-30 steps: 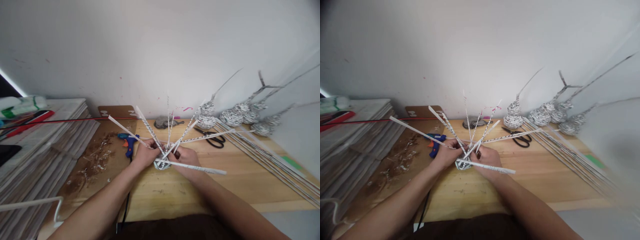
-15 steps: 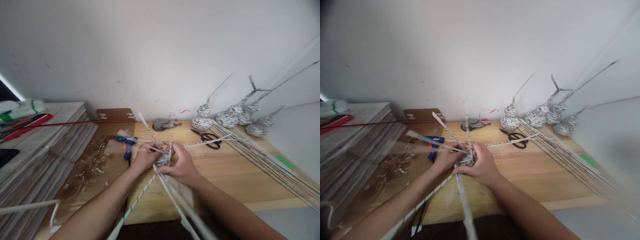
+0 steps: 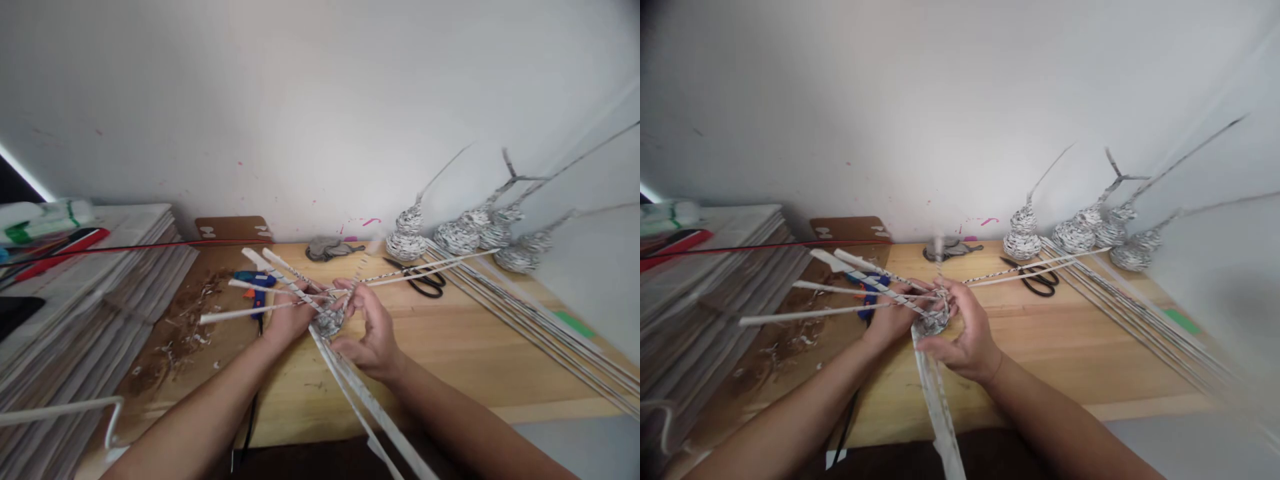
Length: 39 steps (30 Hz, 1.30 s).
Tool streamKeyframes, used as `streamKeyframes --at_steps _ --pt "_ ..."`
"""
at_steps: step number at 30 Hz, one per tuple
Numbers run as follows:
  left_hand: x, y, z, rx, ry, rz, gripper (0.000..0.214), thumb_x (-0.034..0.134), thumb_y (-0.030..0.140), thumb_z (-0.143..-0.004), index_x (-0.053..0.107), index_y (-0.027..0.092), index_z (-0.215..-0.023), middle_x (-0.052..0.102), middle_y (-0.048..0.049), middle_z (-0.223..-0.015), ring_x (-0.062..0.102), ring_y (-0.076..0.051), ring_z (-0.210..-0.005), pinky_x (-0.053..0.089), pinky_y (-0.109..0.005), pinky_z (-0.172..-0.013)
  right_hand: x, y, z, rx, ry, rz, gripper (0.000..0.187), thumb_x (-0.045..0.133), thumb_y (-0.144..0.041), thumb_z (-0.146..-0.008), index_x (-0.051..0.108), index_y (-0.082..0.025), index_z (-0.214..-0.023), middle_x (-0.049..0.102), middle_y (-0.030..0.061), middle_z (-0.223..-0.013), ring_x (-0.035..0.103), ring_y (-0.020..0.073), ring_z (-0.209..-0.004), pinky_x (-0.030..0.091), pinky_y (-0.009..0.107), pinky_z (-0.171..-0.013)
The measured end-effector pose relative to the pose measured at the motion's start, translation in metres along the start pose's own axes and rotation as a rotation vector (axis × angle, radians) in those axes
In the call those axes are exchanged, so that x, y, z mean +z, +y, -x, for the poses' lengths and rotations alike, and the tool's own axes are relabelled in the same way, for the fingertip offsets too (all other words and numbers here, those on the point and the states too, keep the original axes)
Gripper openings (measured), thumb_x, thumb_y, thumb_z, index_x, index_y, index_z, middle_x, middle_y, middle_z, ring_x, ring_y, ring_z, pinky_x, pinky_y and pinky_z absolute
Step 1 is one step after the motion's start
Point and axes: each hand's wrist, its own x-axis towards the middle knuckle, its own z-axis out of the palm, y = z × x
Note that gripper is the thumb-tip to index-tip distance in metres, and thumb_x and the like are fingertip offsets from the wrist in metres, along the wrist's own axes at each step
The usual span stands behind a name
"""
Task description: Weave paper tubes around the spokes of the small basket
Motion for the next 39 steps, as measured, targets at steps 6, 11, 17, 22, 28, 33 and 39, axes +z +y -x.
streamKeyframes --at_steps 6,11,17,22,28,33,39 --pt "0.005 -0.002 0.003 -0.043 0.033 0.083 0.017 0.073 0.034 -0.077 0.070 0.018 -0.080 0.075 -0.0069 -0.079 0.069 -0.020 -0.070 0.054 -0.029 -0.065 0.004 0.003 -0.008 0.322 0.148 -0.284 0.035 0.052 -0.053 -0.095 0.067 -0.021 -0.096 0.073 0.0073 -0.086 0.070 0.0195 -0.067 0.051 0.028 -0.051" --pt "0.004 -0.006 0.003 -0.054 -0.028 0.126 0.021 0.073 0.035 -0.078 0.072 0.015 -0.083 0.076 -0.0104 -0.084 0.071 -0.023 -0.075 0.056 -0.032 -0.068 -0.002 0.008 -0.017 0.118 -0.083 0.130 0.024 0.075 -0.032 -0.081 0.074 -0.025 -0.104 0.074 0.0064 -0.099 0.069 0.0208 -0.087 0.057 0.033 -0.075" --pt "0.004 -0.004 0.005 -0.003 -0.043 0.095 0.014 0.071 0.031 -0.078 0.073 0.017 -0.081 0.075 -0.0062 -0.080 0.069 -0.020 -0.076 0.054 -0.029 -0.070 -0.003 0.004 -0.019 0.083 0.039 0.376 0.007 0.065 -0.029 -0.086 0.068 -0.023 -0.087 0.067 0.0029 -0.080 0.063 0.0163 -0.070 0.051 0.029 -0.067" --pt "0.005 -0.002 0.005 -0.016 0.023 0.086 0.009 0.069 0.026 -0.079 0.070 0.017 -0.081 0.073 -0.0050 -0.077 0.066 -0.018 -0.071 0.051 -0.025 -0.064 0.000 0.002 -0.019 0.283 0.168 0.306 0.013 0.062 -0.035 -0.087 0.060 -0.022 -0.086 0.061 -0.0009 -0.067 0.055 0.0138 -0.055 0.044 0.026 -0.053" --pt "0.006 0.007 0.005 0.012 0.070 0.026 0.013 0.069 0.031 -0.079 0.068 0.018 -0.077 0.070 -0.0034 -0.072 0.062 -0.016 -0.065 0.047 -0.024 -0.059 -0.001 0.014 -0.023 0.396 0.290 -0.059 0.022 0.068 -0.038 -0.084 0.055 -0.022 -0.091 0.073 0.0082 -0.101 0.063 0.0137 -0.063 0.052 0.027 -0.057" --pt "0.008 0.008 0.008 0.002 0.052 0.059 0.014 0.069 0.031 -0.081 0.067 0.017 -0.080 0.069 -0.0034 -0.076 0.062 -0.016 -0.071 0.047 -0.023 -0.064 -0.003 0.013 -0.027 0.358 0.398 -0.367 0.026 0.071 -0.035 -0.083 0.048 -0.024 -0.090 0.075 0.0058 -0.103 0.059 0.0096 -0.054 0.044 0.022 -0.047" --pt "0.004 -0.004 0.007 0.114 0.023 -0.003 0.012 0.067 0.030 -0.085 0.070 0.019 -0.083 0.071 -0.0033 -0.081 0.064 -0.016 -0.075 0.048 -0.025 -0.068 -0.007 0.007 -0.028 0.319 0.355 -0.473 0.026 0.067 -0.042 -0.088 0.051 -0.025 -0.101 0.073 0.0017 -0.089 0.059 0.0102 -0.054 0.040 0.021 -0.044"
